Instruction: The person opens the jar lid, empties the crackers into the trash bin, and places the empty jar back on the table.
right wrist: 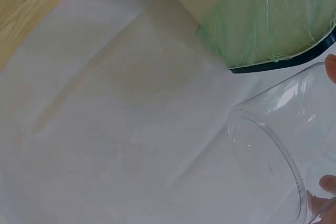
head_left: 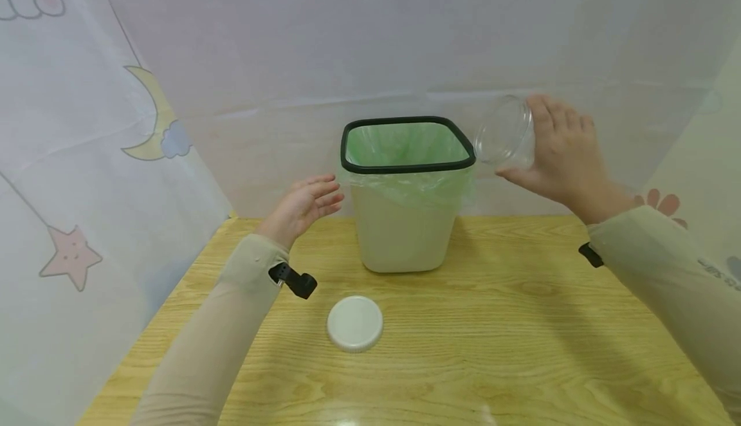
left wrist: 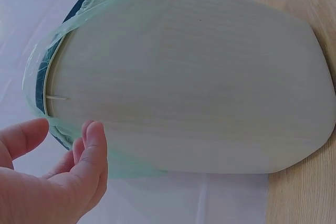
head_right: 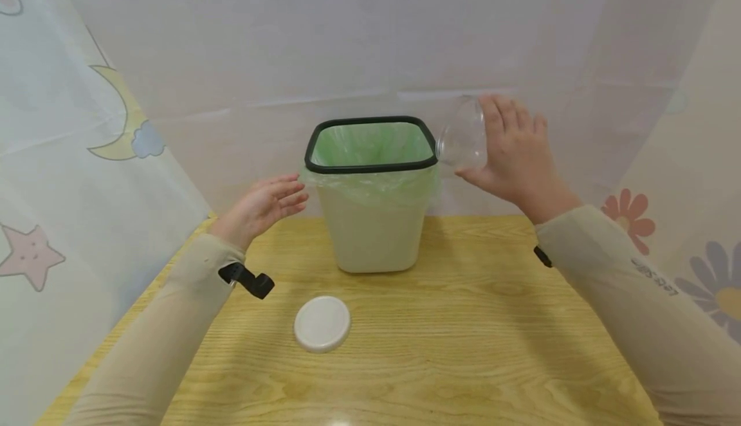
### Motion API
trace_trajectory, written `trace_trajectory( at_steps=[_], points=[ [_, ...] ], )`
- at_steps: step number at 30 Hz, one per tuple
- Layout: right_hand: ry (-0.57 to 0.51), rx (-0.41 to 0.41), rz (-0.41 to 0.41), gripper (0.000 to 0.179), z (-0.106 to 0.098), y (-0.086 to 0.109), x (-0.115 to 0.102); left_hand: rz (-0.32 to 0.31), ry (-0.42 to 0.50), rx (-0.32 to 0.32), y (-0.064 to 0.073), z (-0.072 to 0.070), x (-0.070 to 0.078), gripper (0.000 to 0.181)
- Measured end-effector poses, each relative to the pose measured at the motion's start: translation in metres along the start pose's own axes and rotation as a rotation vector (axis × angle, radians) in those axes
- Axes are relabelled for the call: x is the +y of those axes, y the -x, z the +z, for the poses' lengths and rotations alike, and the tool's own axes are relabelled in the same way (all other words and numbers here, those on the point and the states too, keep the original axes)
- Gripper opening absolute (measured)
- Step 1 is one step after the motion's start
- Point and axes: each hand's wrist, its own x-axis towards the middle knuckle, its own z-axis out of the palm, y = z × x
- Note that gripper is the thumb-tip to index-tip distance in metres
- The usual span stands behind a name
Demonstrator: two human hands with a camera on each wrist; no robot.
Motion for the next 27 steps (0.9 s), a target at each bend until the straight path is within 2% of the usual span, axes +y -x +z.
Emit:
trace_trajectory(
  at_steps=[8, 27],
  points=[
    [-0.031, 0.041, 0.054, 0.119, 0.002, 0.009, -0.008, 0.006, -0.034, 0.000, 0.003, -0.002, -0.002, 0.051],
    [-0.114, 0.083, 0.107, 0.117, 0.005, 0.023, -0.015, 0.019, -0.042, -0.002, 0.007, -0.005, -0.008, 0.051]
  ],
)
